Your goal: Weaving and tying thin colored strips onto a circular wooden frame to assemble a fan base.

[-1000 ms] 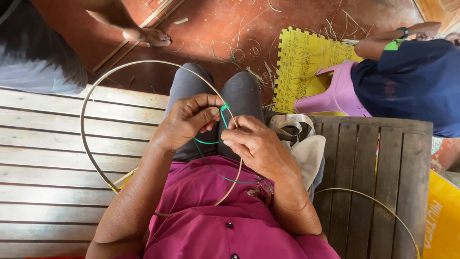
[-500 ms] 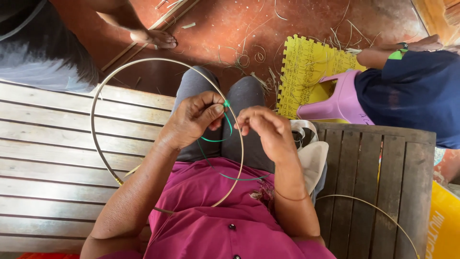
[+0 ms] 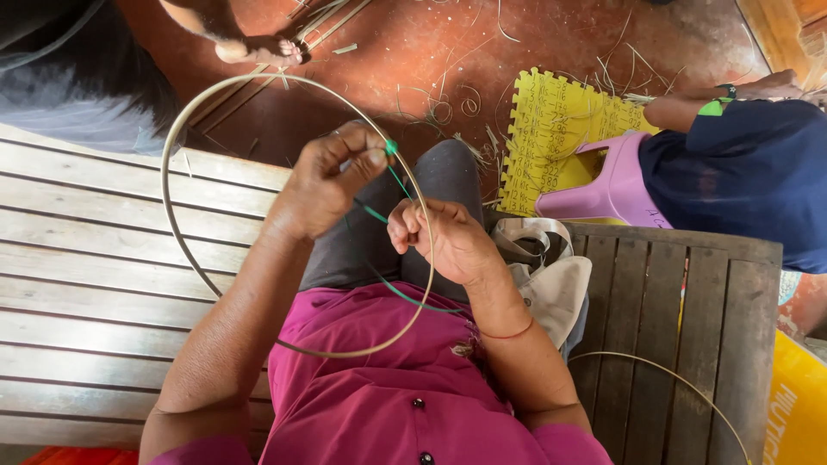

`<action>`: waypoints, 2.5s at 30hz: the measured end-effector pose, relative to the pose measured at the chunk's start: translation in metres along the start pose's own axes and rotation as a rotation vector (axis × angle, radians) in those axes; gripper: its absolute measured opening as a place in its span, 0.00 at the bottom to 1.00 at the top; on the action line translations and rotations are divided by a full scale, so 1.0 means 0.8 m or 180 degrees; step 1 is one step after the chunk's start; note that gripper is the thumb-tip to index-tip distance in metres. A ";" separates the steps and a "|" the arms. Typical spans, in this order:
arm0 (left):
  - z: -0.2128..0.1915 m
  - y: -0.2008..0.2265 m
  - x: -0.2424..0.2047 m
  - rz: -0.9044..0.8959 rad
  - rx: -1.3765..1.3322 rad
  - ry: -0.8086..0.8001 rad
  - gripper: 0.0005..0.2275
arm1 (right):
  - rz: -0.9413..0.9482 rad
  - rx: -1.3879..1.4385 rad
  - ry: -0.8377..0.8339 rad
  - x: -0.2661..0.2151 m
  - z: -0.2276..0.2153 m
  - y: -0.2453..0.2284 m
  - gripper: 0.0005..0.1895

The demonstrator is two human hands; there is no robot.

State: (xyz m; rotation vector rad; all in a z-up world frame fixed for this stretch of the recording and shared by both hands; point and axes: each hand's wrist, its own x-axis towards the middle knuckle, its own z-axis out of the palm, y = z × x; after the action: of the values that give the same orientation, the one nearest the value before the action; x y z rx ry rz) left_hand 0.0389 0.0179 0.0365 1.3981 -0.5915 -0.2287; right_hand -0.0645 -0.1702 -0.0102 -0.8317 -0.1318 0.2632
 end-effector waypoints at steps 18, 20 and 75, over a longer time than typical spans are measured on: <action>-0.040 -0.009 -0.005 -0.0476 -0.0693 0.0871 0.08 | 0.0918 -0.3507 -0.0390 -0.057 -0.064 -0.127 0.20; -0.047 -0.027 -0.012 -0.0512 -0.0756 0.0868 0.10 | 0.1198 -0.4010 -0.0118 -0.078 -0.074 -0.142 0.19; 0.050 -0.051 -0.029 -0.1065 -0.1652 0.1023 0.05 | -0.0947 -0.2983 0.1013 -0.007 -0.008 -0.020 0.05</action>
State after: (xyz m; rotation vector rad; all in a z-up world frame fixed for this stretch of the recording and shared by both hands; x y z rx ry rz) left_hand 0.0070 -0.0123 -0.0066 0.9890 -0.0173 -0.3851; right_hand -0.0652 -0.1870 -0.0026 -1.7500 -0.0737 -0.2461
